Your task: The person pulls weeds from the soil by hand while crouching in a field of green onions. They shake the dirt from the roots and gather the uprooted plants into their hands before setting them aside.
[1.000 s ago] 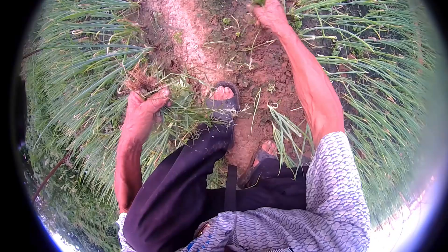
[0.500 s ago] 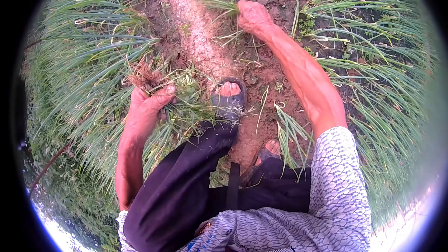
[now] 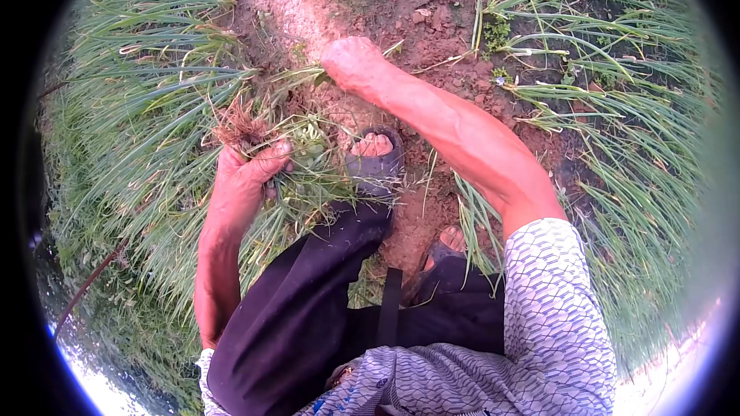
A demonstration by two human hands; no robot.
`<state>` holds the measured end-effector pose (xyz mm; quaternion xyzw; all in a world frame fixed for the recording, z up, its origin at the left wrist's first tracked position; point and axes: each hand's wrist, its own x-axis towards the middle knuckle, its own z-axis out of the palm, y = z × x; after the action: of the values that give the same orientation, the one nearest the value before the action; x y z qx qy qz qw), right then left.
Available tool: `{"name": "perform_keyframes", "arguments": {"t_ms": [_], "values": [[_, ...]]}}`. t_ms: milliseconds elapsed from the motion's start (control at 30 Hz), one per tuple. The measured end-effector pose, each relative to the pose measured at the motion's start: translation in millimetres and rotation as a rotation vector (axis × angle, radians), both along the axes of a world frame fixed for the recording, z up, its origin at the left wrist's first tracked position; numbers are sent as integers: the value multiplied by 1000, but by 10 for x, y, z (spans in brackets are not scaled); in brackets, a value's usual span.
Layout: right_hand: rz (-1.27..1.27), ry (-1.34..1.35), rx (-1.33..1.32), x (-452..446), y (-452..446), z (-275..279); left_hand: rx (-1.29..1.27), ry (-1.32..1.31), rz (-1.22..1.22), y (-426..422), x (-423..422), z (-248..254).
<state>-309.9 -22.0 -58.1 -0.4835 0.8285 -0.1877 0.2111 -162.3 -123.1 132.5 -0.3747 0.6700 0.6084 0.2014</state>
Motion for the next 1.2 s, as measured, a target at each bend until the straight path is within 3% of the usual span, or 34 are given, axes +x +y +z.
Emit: {"name": "perform_keyframes", "arguments": {"t_ms": [200,233,300,333,367,433,500,600,667,733,800,833,867,967,1133,1200], "values": [[-20,-52,55,41,-103,-86,-21,-7,30,47,-1,3],[46,-149,77,-51,-68,60,-13,-10,30,37,-1,-5],[-176,-787,87,-274,40,534,-1,-35,-7,-16,18,-21],[-330,-1081,-103,-388,166,633,-4,-33,5,-17,37,-34],[-427,-1104,-157,-570,331,846,-7,-30,17,-17,50,-42],[-588,-1186,-568,-888,718,773,-27,-21,30,-16,42,-32],[-725,-1035,-505,-1143,1084,637,-4,-20,-2,-35,26,-27],[-761,-778,26,-928,1288,467,22,2,-15,-9,-20,-29],[-770,-917,-204,-534,1301,135,23,21,-38,18,-40,-56],[-649,-767,-409,-311,1226,-114,-4,2,-48,88,-107,8],[-825,-490,-206,-109,990,3,-23,14,-40,118,-96,-4],[-901,-363,31,-101,872,-13,-23,40,-27,112,-51,-70],[-964,-302,31,-82,810,-7,-17,70,-15,105,-35,-111],[-833,-147,-62,-106,834,-457,-8,33,-47,78,-62,-62],[-728,-440,-186,-233,1239,-402,22,69,42,98,-39,-102],[-785,-565,0,-229,1343,-112,-38,77,-10,132,-60,-80]]}}
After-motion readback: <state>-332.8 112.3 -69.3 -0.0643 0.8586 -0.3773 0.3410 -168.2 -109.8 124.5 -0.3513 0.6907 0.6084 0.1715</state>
